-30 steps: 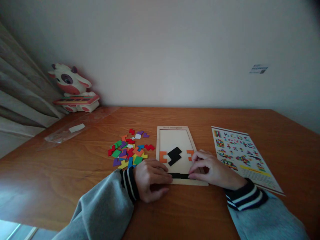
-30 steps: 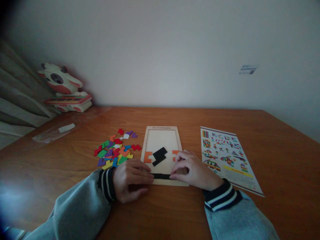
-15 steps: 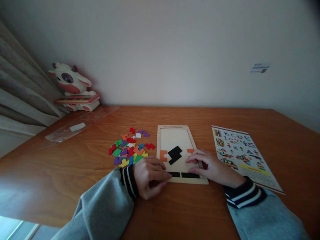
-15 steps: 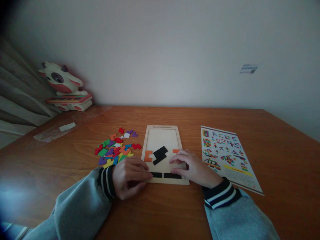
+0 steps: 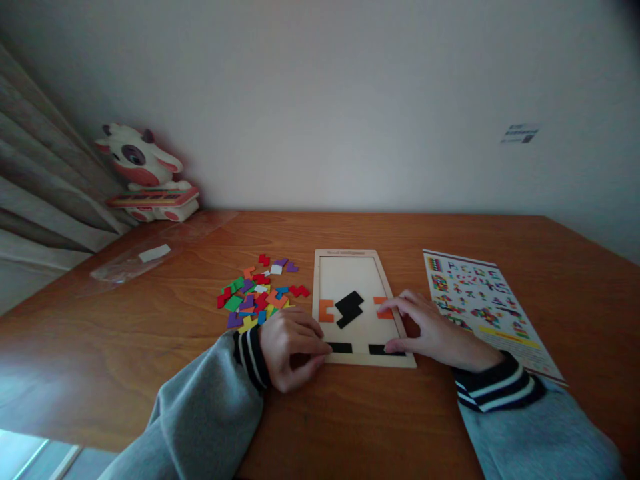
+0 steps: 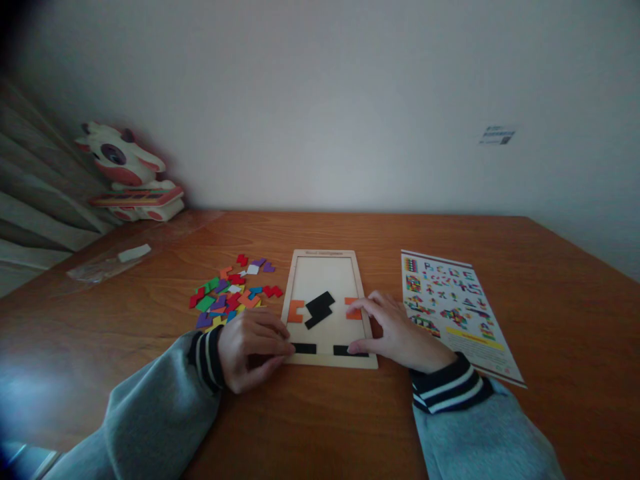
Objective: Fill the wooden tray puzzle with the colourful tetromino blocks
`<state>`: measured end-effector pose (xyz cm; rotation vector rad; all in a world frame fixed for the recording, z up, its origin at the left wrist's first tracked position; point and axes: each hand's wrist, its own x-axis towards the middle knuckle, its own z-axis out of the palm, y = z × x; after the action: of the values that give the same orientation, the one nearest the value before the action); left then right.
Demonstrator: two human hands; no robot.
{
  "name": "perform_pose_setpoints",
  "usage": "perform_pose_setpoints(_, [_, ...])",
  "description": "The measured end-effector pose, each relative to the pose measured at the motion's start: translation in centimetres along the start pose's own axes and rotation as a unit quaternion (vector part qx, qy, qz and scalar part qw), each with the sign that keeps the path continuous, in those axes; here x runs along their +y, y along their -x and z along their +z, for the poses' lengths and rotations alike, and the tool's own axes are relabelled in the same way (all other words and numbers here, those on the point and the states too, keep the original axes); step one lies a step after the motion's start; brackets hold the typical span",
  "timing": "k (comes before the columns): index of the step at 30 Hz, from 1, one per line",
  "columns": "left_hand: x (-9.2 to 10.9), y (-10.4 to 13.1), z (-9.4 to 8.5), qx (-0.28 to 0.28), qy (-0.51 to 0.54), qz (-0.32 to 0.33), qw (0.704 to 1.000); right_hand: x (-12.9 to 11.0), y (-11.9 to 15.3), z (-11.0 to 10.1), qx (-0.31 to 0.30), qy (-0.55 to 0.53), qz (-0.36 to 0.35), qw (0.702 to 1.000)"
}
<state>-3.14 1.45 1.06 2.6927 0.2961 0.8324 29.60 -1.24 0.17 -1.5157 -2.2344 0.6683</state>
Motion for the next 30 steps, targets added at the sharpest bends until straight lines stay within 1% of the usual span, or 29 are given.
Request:
perform_pose_setpoints(3, [0.0, -0.1, -0.1, 0.011, 0.014, -0.002, 1.000, -0.3, -0.1, -0.1, -0.002, -0.010, -0.004, 1.000])
perform_pose_setpoints(5, [0.0, -0.2, -0.2, 0.030, 0.014, -0.004, 0.999, -0.8, -0.4, -0.2, 0.011, -0.025, -0.007, 1.000])
perform_pose_setpoints(9, [-0.3, -0.5, -0.3, 0.056, -0.052, -0.043, 0.996, -1.7, -0.7, 0.0, 0.074, -0.030, -0.043, 0.996])
perform_pose_setpoints(12, [-0.3, -0.6, -0.2, 0.041, -0.099, -0.078, 0.991, -2.1, -0.8, 0.2, 0.102, 0.007, -0.083, 0.991])
perform_pose_setpoints(15, [-0.4, -0.5, 0.1, 0.024, -0.114, -0.102, 0.988, -2.9, -0.8, 0.7, 0.097, 0.051, -0.110, 0.988])
perform_pose_setpoints(18, [-0.4, -0.5, 0.3, 0.021, -0.118, -0.105, 0.987, -3.8, -0.8, 1.4, 0.077, 0.079, -0.133, 0.985])
perform_pose_setpoints(20, [-0.4, -0.4, 0.3, 0.020, -0.120, -0.095, 0.988, -4.1, -0.8, 1.8, 0.065, 0.086, -0.147, 0.983])
perform_pose_setpoints(21, [-0.4, -0.4, 0.4, 0.021, -0.120, -0.080, 0.989, -4.2, -0.9, 1.9, 0.061, 0.087, -0.151, 0.983])
perform_pose_setpoints(24, [-0.2, -0.5, 0.4, 0.034, -0.093, 0.002, 0.995, -3.7, -0.8, 1.8, 0.059, 0.083, -0.149, 0.984])
perform_pose_setpoints(26, [-0.1, -0.5, 0.4, 0.043, -0.063, 0.041, 0.996, -3.1, -0.7, 1.4, 0.058, 0.079, -0.130, 0.987])
perform_pose_setpoints(30, [0.1, -0.5, 0.6, 0.026, -0.037, 0.049, 0.998, -2.1, -0.3, 0.7, 0.041, 0.090, -0.076, 0.992])
